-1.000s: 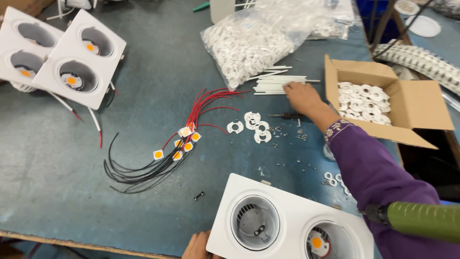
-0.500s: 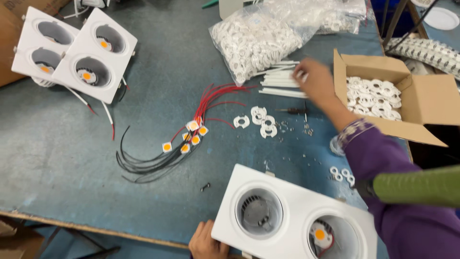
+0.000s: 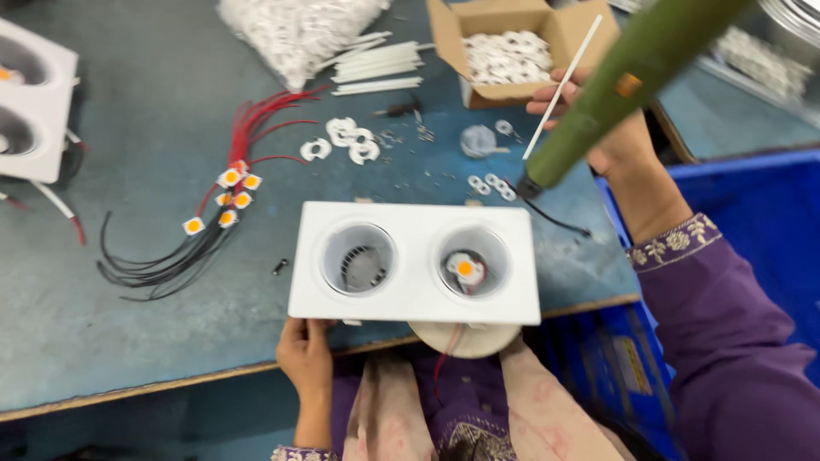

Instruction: The person assembles a light fixture by inserting wiring, placing a LED component into a housing, and using a power screwdriver to secure the internal components.

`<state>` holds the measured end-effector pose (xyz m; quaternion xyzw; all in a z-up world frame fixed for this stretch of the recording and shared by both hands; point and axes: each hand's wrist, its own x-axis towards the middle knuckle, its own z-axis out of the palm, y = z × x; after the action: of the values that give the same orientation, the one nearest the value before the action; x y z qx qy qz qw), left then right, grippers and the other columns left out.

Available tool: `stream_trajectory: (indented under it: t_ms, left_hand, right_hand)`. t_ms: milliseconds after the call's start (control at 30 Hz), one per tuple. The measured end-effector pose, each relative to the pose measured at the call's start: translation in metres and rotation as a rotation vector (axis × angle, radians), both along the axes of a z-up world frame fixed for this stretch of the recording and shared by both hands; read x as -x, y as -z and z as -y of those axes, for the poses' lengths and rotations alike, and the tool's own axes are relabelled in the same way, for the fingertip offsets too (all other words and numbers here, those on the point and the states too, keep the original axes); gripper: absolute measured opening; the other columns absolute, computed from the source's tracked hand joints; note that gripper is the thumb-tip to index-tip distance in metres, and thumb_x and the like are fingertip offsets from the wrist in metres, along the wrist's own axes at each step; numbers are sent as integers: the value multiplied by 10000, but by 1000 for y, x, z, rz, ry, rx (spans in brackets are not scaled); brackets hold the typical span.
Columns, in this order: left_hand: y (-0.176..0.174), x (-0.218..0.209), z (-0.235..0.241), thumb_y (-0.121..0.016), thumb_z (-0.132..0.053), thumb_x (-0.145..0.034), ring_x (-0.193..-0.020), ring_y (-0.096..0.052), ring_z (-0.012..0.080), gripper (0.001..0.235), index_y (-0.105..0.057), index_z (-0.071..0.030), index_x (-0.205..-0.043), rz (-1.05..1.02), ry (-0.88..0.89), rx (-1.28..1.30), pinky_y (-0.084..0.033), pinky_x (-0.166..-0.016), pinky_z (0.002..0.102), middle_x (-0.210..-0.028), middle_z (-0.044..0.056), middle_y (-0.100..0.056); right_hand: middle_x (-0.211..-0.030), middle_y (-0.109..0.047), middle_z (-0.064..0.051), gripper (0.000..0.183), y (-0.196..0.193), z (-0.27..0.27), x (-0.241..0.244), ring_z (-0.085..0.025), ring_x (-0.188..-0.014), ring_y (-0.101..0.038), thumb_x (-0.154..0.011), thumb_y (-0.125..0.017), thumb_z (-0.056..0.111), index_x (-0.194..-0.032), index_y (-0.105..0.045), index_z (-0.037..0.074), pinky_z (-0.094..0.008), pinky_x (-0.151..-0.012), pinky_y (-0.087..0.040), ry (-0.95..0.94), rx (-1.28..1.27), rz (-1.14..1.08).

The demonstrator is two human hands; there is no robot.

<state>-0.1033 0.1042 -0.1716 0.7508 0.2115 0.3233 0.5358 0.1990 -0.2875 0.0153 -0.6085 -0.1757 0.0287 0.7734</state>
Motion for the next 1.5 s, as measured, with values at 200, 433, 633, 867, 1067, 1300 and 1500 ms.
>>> stream_trajectory:
  t_ms: [200,433,633,867,1067,1300,1500]
  left_hand:
    - [-10,37,68,-604,-248,-1043,-757,-690,166,336,-709,58,-953,-94,339,501,-551,-714,290,-825,107,-746]
    - [-57,52,117,-515,-270,-1056,-936,-724,145,353,-711,-17,-1204,-131,686,127,-551,-858,263,-1071,84,-770]
    - [-59,53,142,-734,-218,-890,-696,-642,157,295,-758,-59,-1137,-248,680,-95,-512,-615,317,-898,97,-716]
    - [-27,57,154,-728,-224,-935,-683,-653,98,227,-689,-7,-991,-144,583,113,-523,-601,254,-810,47,-706]
    - [-6,67,150,-777,-264,-908,-618,-627,92,288,-666,-1,-944,-340,542,171,-527,-526,247,-749,75,-686]
    - [16,63,140,-744,-222,-933,-755,-663,104,289,-767,39,-1056,-310,805,365,-594,-619,268,-911,24,-634]
    - [-9,79,144,-722,-178,-948,-836,-734,153,273,-727,50,-1098,-354,949,900,-628,-768,291,-943,103,-754]
  right_hand:
    - [-1107,-723,-172,201,20,39,130,-267,-977,-738,-1099,-598,65,-1271,-631,-35,-341,-746,-603,90,-77,-47]
    - [-1046,-694,-138,64,53,47,246,-238,-909,-728,-1166,-643,44,-1185,-616,-11,-272,-689,-551,355,-163,95]
    - [-962,-784,-141,182,116,-9,343,-171,-804,-732,-957,-659,84,-1105,-685,-18,-253,-649,-553,69,266,-205]
    - [-925,-757,-121,219,154,-28,372,-156,-792,-719,-961,-651,106,-1134,-680,-26,-257,-715,-561,22,99,-411]
    - [-778,-660,-51,231,173,-10,366,-104,-629,-580,-992,-637,114,-1141,-690,-55,-239,-588,-467,-86,-131,-544]
    - [-719,-637,-28,272,202,-3,380,-69,-576,-513,-973,-624,170,-1136,-742,-13,-203,-506,-393,-223,289,-626]
    - [-788,-676,-59,247,210,49,402,-83,-669,-597,-958,-668,164,-1074,-738,-43,-241,-557,-470,-209,311,-580]
